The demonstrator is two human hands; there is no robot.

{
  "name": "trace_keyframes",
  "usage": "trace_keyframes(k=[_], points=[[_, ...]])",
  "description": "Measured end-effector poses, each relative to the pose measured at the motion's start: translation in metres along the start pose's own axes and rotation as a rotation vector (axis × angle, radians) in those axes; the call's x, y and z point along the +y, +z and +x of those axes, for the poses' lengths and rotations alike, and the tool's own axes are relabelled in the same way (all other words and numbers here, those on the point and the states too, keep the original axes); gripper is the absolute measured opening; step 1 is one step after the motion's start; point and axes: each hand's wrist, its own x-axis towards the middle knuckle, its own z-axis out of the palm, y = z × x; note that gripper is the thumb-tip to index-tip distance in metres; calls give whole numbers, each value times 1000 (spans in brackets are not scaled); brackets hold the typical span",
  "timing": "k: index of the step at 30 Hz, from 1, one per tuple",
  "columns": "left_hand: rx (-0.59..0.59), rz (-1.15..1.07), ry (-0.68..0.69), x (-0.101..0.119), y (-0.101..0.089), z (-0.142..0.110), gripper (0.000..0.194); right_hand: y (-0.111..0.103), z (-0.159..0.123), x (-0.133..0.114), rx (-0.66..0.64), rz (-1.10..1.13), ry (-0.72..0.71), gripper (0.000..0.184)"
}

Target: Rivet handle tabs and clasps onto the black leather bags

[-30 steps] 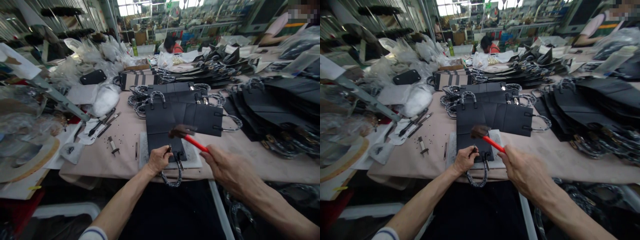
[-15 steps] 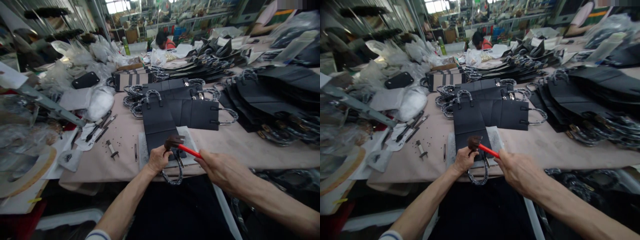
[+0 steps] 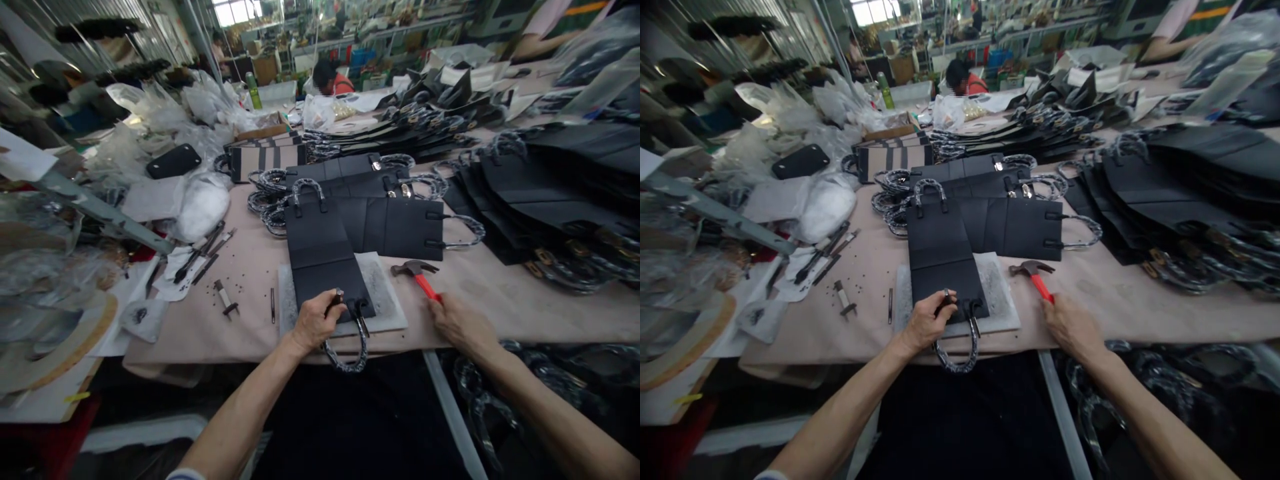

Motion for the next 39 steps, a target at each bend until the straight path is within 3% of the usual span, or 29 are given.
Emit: trace_keyframes(k=[2, 4, 7, 10, 12, 14, 16, 17, 20, 23, 26, 31, 34, 37, 39], points=[[-6, 2, 8, 0, -2, 1, 24, 4, 0, -18, 111, -36, -146, 29], [-6, 4, 13, 0, -2, 2, 19, 15, -3, -47, 177, -42, -389, 37], [-23, -8, -4, 0, 0, 3, 13, 44, -10, -90, 93, -8, -719, 40], [-12, -98, -106, -2, 4, 5, 9, 74, -17, -110, -9, -12, -782, 40], [123, -289, -270, -6, 3, 11, 14, 87, -18, -109, -26, -12, -768, 42], [349, -552, -446, -12, -4, 19, 30, 91, -17, -103, -39, -2, -779, 44], [516, -722, -549, -19, -19, 27, 43, 90, -14, -97, -47, 11, -795, 45], [544, -726, -574, -23, -29, 29, 45, 89, -13, -96, -50, 17, -798, 45], [513, -453, -638, -37, -66, 27, 41, 86, -13, -96, -44, 26, -791, 45], [404, 98, -682, -52, -100, 18, 27, 86, -14, -99, -33, 31, -789, 44], [244, 535, -720, -62, -120, 10, 22, 87, -14, -99, -32, 44, -792, 43], [85, 824, -847, -57, -128, 8, 29, 91, -14, -95, -1, 49, -821, 37], [54, 920, -817, -50, -125, 8, 29, 96, -12, -91, 34, 43, -848, 36], [26, 904, -773, -46, -120, 8, 22, 99, -10, -90, 50, 44, -868, 36], [-40, 824, -815, -44, -115, 10, 18, 99, -10, -90, 51, 40, -870, 36]])
